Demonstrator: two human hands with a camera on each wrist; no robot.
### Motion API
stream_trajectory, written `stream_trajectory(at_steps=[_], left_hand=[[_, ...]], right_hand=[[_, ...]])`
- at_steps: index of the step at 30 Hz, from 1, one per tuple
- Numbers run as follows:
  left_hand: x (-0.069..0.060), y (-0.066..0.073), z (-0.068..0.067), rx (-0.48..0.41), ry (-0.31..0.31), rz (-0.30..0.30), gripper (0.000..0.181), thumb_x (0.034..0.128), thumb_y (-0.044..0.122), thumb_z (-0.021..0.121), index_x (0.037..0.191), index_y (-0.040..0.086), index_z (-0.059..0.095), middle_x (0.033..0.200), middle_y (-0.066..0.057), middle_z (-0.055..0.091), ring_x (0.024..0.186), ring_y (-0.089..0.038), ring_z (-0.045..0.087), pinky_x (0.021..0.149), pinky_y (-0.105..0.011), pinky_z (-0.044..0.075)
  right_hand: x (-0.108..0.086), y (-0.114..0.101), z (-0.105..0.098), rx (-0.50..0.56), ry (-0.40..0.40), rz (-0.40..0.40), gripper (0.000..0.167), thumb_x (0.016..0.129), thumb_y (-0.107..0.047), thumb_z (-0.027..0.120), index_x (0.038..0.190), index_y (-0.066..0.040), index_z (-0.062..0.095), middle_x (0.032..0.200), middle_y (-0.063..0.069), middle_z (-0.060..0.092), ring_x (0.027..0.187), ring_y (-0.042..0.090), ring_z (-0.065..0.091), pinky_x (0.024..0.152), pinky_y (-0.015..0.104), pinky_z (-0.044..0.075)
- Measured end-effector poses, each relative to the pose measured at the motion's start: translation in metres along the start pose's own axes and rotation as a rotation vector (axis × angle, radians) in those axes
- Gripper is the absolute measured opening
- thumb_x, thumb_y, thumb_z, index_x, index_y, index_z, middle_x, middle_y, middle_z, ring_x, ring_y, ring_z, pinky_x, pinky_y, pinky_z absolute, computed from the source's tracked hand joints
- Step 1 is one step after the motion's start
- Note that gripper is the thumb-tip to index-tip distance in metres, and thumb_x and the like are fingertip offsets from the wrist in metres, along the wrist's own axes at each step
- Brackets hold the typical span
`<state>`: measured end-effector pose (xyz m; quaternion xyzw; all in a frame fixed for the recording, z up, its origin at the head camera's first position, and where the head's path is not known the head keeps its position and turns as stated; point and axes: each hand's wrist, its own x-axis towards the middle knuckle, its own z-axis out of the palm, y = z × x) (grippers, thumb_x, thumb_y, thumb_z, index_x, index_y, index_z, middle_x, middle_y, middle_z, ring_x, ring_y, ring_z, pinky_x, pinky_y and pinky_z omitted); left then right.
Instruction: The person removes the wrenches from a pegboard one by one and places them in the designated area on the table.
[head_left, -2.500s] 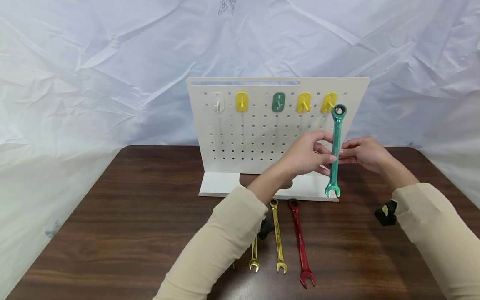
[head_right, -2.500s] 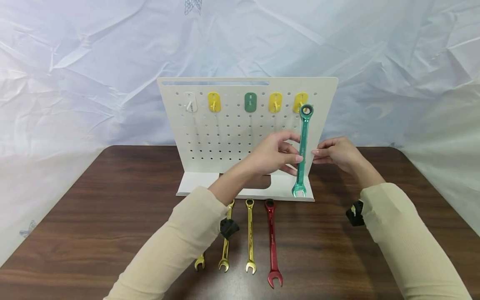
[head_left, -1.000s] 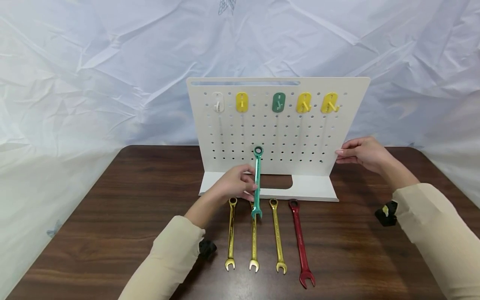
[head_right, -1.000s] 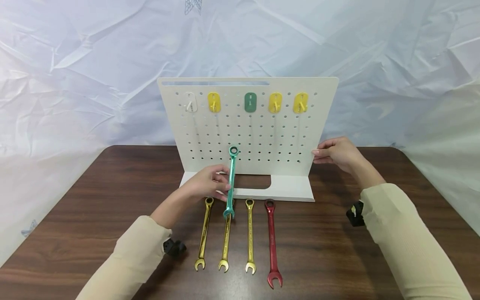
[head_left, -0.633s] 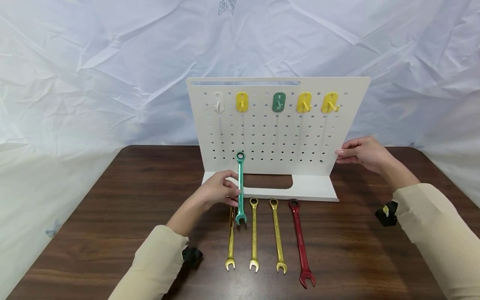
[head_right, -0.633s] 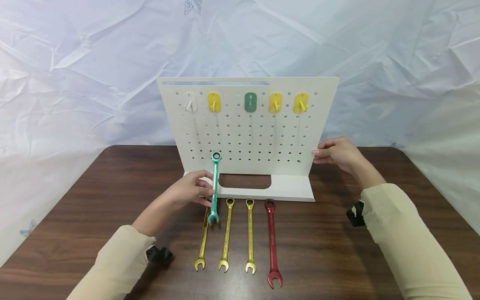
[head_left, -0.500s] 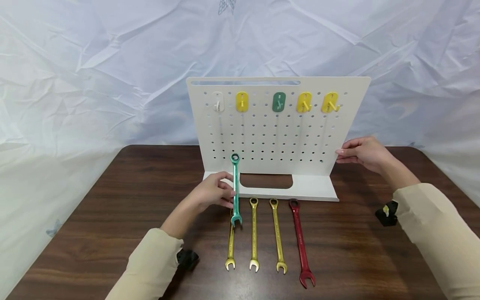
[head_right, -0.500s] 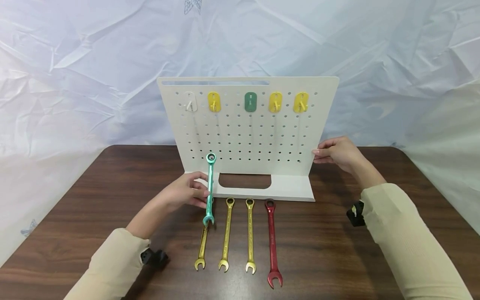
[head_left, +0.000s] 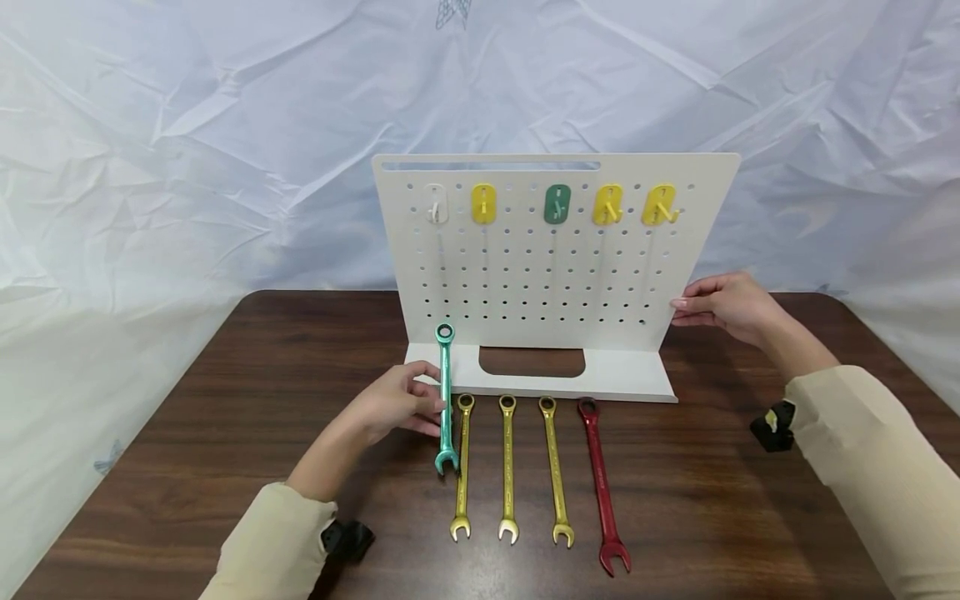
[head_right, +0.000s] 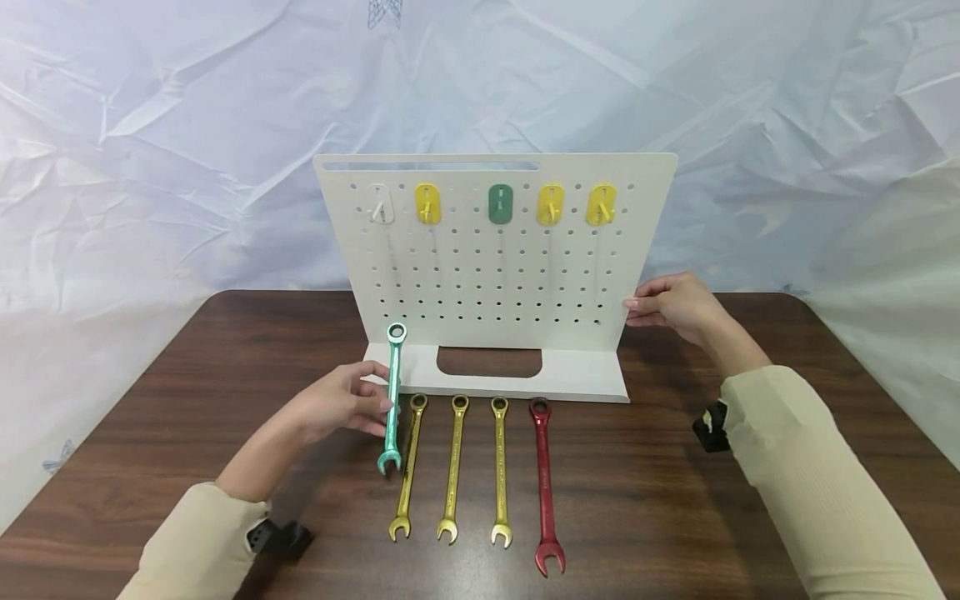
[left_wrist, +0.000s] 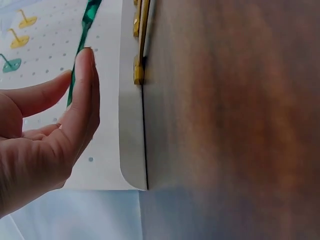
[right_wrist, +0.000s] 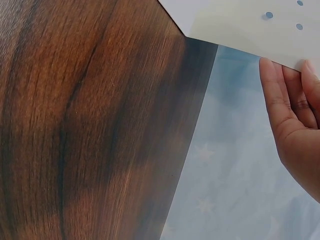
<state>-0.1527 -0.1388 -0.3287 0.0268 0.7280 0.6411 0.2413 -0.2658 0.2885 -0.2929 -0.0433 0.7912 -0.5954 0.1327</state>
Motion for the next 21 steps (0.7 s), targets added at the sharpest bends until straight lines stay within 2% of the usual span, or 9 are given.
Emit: stream_trajectory(at_steps=[6,14,17,21], left_hand=[[-0.009,-0.003,-0.007,0.006,-0.021,0.006,0.023,0.0886,-0.012,0.046,0.109,-0.007,0.036,0.072,-0.011,0.055,0.067,-0.02,0.058,0.068,-0.041,0.057],[-0.017,-0.006,-0.01,-0.008,-0.039,-0.029,0.021,0.0864,-0.014,0.049,0.105,-0.009,0.04,0.077,-0.011,0.05,0.068,-0.021,0.058,0.067,-0.042,0.057],[-0.02,-0.008,-0.012,0.016,-0.066,-0.041,0.02,0.0855,-0.015,0.048,0.103,-0.01,0.041,0.077,-0.012,0.05,0.067,-0.021,0.058,0.067,-0.042,0.057],[-0.024,-0.011,-0.017,0.06,-0.07,-0.071,0.018,0.0846,-0.015,0.049,0.1,-0.01,0.042,0.075,-0.012,0.051,0.066,-0.02,0.059,0.065,-0.039,0.058]], right_hand=[[-0.001,-0.001,0.0,0.001,-0.001,-0.002,0.008,0.086,-0.003,0.061,0.087,0.004,0.065,0.086,0.001,0.067,0.078,0.02,0.067,0.073,0.034,0.057],[-0.002,-0.001,0.002,-0.056,0.049,-0.006,0.007,0.087,-0.005,0.061,0.087,0.0,0.066,0.089,0.003,0.067,0.079,0.022,0.066,0.074,0.037,0.056],[-0.002,-0.001,0.002,-0.062,0.053,-0.006,0.007,0.087,-0.005,0.06,0.087,0.0,0.066,0.089,0.003,0.067,0.079,0.021,0.066,0.075,0.037,0.056],[-0.001,-0.002,0.002,-0.057,0.046,0.003,0.008,0.087,-0.005,0.06,0.089,0.002,0.065,0.089,0.003,0.066,0.078,0.021,0.066,0.074,0.036,0.056]])
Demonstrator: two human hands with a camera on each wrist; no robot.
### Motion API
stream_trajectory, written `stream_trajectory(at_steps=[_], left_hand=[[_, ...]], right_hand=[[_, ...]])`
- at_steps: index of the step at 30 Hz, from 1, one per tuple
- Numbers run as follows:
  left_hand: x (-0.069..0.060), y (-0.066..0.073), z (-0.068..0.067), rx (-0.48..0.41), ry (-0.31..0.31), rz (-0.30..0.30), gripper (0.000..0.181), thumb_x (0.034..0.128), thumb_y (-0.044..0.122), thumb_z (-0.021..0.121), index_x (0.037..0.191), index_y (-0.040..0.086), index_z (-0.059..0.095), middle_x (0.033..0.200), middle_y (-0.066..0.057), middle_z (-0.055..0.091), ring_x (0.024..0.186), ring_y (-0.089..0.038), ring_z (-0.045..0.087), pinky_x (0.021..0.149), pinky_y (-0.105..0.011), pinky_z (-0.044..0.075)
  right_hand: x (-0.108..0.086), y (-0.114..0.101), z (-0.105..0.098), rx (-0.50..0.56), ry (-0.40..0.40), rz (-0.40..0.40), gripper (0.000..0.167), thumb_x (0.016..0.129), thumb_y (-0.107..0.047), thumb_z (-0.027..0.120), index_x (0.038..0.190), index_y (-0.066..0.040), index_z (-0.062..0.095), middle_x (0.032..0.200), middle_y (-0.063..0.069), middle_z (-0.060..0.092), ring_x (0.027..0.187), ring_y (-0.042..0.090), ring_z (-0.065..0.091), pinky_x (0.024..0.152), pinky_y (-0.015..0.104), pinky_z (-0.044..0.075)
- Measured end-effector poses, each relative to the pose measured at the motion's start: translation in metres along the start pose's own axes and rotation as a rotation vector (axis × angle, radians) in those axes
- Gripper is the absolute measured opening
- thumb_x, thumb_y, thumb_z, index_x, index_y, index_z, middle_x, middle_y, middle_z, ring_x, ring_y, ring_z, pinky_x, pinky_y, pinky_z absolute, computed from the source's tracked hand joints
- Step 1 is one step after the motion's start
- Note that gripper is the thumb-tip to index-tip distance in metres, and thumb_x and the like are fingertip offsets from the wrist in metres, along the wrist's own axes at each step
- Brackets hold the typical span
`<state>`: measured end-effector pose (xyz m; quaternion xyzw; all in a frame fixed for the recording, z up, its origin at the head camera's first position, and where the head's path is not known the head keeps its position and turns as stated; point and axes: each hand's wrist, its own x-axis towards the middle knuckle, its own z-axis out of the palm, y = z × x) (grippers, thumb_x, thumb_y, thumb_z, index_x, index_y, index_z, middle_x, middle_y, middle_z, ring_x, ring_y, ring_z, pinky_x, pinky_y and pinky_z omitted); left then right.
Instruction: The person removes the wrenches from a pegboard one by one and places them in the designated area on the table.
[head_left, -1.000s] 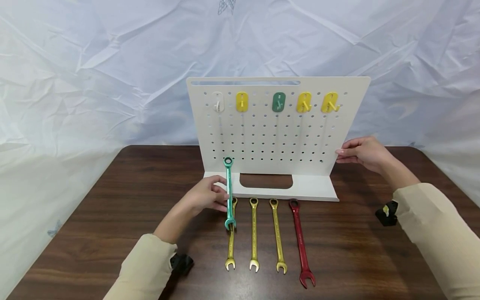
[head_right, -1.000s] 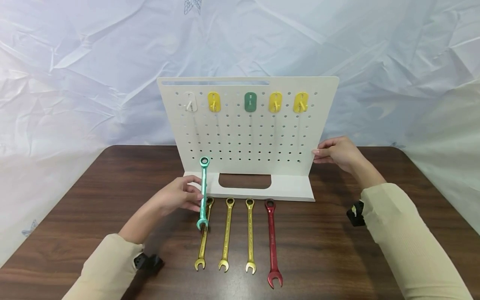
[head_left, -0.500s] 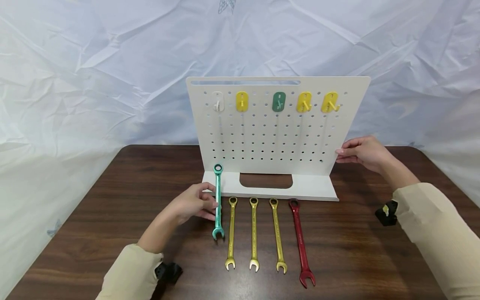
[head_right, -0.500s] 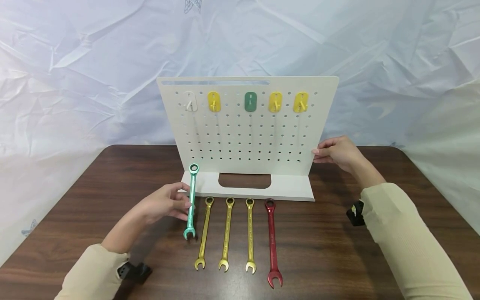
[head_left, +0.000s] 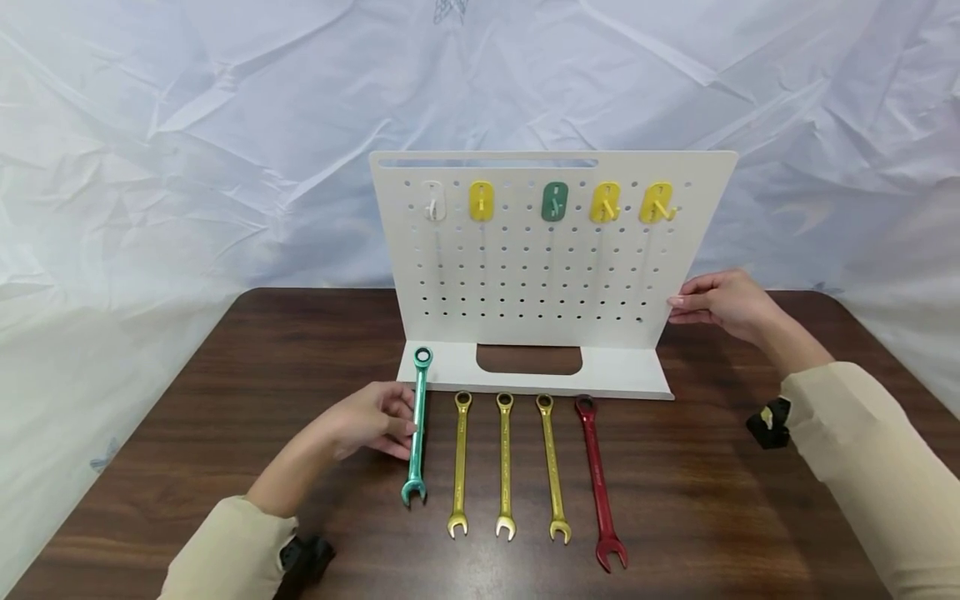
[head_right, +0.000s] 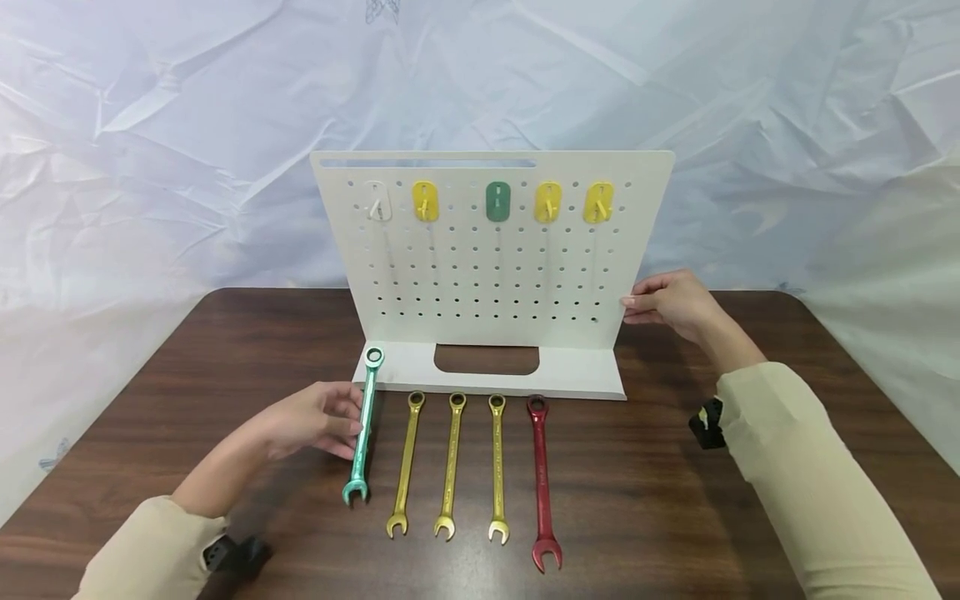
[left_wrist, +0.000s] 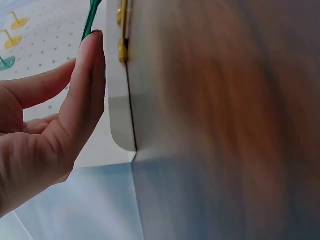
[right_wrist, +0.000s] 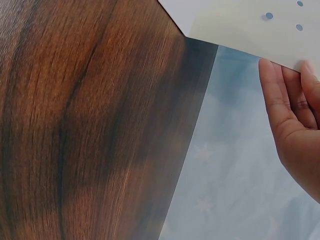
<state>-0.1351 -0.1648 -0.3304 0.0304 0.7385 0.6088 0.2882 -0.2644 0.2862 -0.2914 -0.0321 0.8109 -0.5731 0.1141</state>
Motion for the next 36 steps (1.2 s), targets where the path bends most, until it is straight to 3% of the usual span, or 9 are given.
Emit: stream_trajectory(at_steps=[6,24,36], left_hand=[[-0.007,-0.004,-0.005,0.051,0.012,-0.047,0.016,0.0842,-0.015,0.051,0.098,-0.01,0.045,0.074,-0.012,0.053,0.063,-0.018,0.059,0.063,-0.036,0.058],[-0.013,-0.007,0.003,0.152,-0.023,-0.137,0.011,0.0822,-0.015,0.054,0.091,-0.011,0.05,0.072,-0.013,0.053,0.061,-0.018,0.06,0.062,-0.034,0.058],[-0.013,-0.005,0.005,0.193,0.092,-0.16,0.011,0.079,-0.017,0.058,0.085,-0.011,0.051,0.071,-0.014,0.055,0.058,-0.018,0.062,0.059,-0.033,0.058]], right_hand=[[0.002,0.0,-0.001,0.001,-0.005,-0.007,0.008,0.087,-0.005,0.061,0.088,0.001,0.066,0.087,0.002,0.066,0.077,0.019,0.066,0.073,0.035,0.057],[0.002,0.001,-0.001,0.039,-0.025,-0.005,0.006,0.086,-0.005,0.062,0.085,-0.002,0.067,0.086,0.001,0.067,0.076,0.019,0.066,0.072,0.034,0.057],[0.003,0.002,-0.002,0.039,-0.033,0.0,0.007,0.086,-0.005,0.062,0.087,-0.001,0.067,0.088,0.002,0.067,0.077,0.02,0.066,0.072,0.035,0.057]])
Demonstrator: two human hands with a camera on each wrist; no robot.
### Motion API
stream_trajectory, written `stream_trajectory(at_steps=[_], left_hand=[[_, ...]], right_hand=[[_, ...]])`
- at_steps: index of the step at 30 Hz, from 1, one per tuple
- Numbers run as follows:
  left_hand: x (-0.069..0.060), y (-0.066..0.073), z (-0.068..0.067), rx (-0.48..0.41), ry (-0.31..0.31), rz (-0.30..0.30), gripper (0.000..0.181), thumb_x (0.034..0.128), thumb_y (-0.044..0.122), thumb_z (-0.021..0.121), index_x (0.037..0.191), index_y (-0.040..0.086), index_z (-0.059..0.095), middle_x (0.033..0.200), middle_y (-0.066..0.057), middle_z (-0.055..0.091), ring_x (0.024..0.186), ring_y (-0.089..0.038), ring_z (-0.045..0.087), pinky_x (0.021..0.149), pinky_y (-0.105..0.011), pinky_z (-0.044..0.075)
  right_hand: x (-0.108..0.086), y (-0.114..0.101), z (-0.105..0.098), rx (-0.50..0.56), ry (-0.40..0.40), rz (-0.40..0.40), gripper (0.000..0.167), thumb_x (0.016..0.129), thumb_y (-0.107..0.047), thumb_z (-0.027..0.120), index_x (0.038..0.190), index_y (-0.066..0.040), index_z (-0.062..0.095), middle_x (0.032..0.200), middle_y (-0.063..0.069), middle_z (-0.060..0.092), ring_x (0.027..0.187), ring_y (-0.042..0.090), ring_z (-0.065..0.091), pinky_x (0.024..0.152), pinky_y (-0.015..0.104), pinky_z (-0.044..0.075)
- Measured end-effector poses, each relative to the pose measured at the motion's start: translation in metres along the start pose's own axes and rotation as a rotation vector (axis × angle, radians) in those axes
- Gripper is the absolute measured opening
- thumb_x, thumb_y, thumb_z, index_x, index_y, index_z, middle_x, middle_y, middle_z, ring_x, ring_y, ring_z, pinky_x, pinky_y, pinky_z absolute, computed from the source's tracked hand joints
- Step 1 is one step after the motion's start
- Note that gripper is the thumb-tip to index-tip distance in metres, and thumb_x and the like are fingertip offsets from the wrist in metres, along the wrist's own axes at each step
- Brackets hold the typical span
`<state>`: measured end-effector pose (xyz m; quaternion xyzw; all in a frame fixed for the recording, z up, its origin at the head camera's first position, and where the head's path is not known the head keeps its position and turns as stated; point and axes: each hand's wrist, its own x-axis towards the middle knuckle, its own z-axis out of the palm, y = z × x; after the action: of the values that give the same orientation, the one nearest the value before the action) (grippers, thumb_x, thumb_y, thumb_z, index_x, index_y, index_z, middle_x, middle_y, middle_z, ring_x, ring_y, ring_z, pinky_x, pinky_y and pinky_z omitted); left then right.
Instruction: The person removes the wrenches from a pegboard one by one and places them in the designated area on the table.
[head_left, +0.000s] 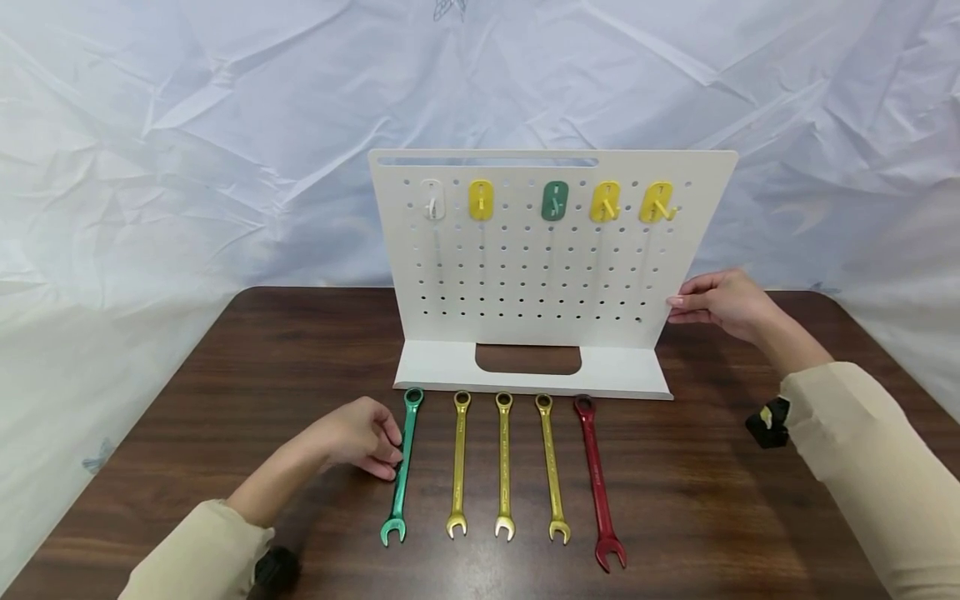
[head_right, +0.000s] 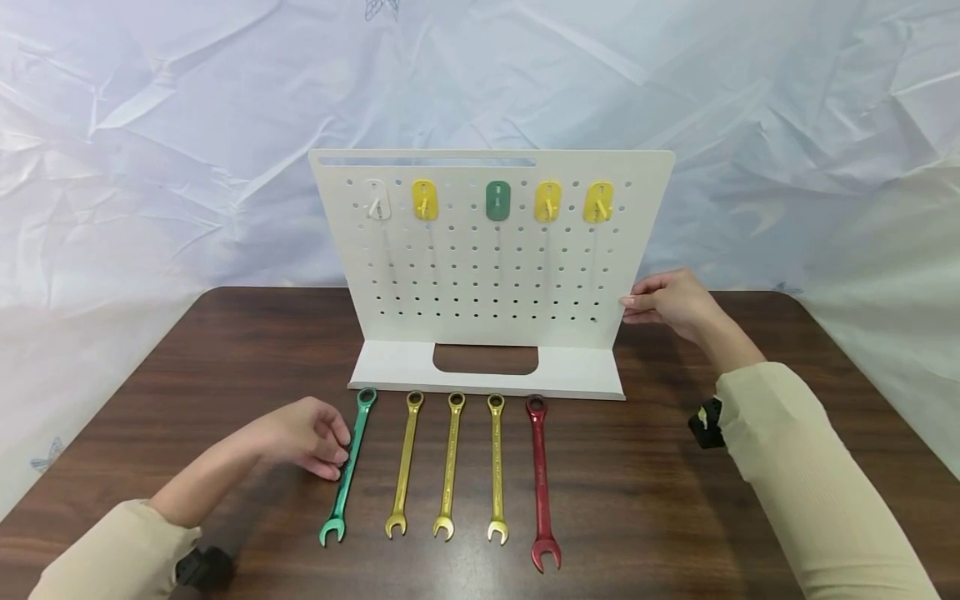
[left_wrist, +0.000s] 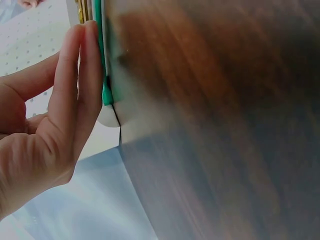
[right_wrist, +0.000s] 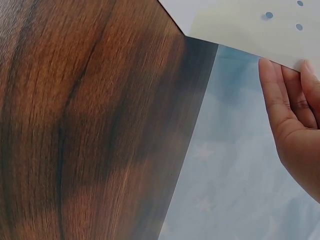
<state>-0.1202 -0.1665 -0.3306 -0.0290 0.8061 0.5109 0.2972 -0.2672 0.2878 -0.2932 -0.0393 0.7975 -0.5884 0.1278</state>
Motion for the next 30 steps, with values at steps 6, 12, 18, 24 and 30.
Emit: stream_trajectory(at_steps=[6,12,18,24,30], left_hand=[[0.0,0.001,-0.006,-0.01,-0.01,0.02,0.011,0.0805,-0.015,0.058,0.09,-0.012,0.052,0.071,-0.014,0.058,0.06,-0.018,0.062,0.06,-0.033,0.058],[0.002,0.002,-0.013,-0.043,0.02,0.022,0.013,0.0819,-0.012,0.058,0.094,-0.012,0.052,0.075,-0.015,0.058,0.061,-0.018,0.062,0.061,-0.032,0.058],[0.004,0.004,-0.018,-0.077,0.033,0.02,0.016,0.0822,-0.012,0.058,0.096,-0.013,0.051,0.076,-0.015,0.056,0.064,-0.02,0.062,0.064,-0.033,0.058],[0.004,0.005,-0.028,-0.093,0.07,0.028,0.02,0.0834,-0.007,0.06,0.1,-0.013,0.05,0.079,-0.016,0.058,0.066,-0.021,0.063,0.065,-0.034,0.058],[0.003,0.004,-0.046,-0.105,0.082,0.089,0.021,0.0876,-0.004,0.056,0.104,-0.015,0.049,0.088,-0.02,0.061,0.071,-0.022,0.065,0.07,-0.037,0.057]], right_hand=[[-0.001,0.001,0.0,-0.008,0.008,-0.001,0.008,0.086,-0.005,0.062,0.088,0.002,0.066,0.086,0.001,0.067,0.076,0.019,0.066,0.072,0.034,0.057],[-0.002,0.001,0.001,-0.002,0.004,0.0,0.012,0.086,-0.006,0.062,0.092,0.005,0.065,0.086,-0.001,0.067,0.077,0.019,0.066,0.072,0.034,0.057],[-0.003,0.001,0.001,-0.008,0.01,0.0,0.013,0.087,-0.007,0.061,0.095,0.003,0.066,0.087,-0.002,0.067,0.079,0.019,0.066,0.073,0.033,0.057],[-0.007,0.0,0.002,-0.026,-0.002,-0.003,0.034,0.09,-0.012,0.058,0.114,0.011,0.055,0.09,-0.002,0.066,0.083,0.018,0.065,0.076,0.033,0.056],[-0.016,0.002,0.007,-0.18,0.005,-0.012,0.049,0.094,-0.02,0.052,0.128,0.014,0.041,0.114,0.016,0.059,0.093,0.014,0.063,0.085,0.037,0.052]])
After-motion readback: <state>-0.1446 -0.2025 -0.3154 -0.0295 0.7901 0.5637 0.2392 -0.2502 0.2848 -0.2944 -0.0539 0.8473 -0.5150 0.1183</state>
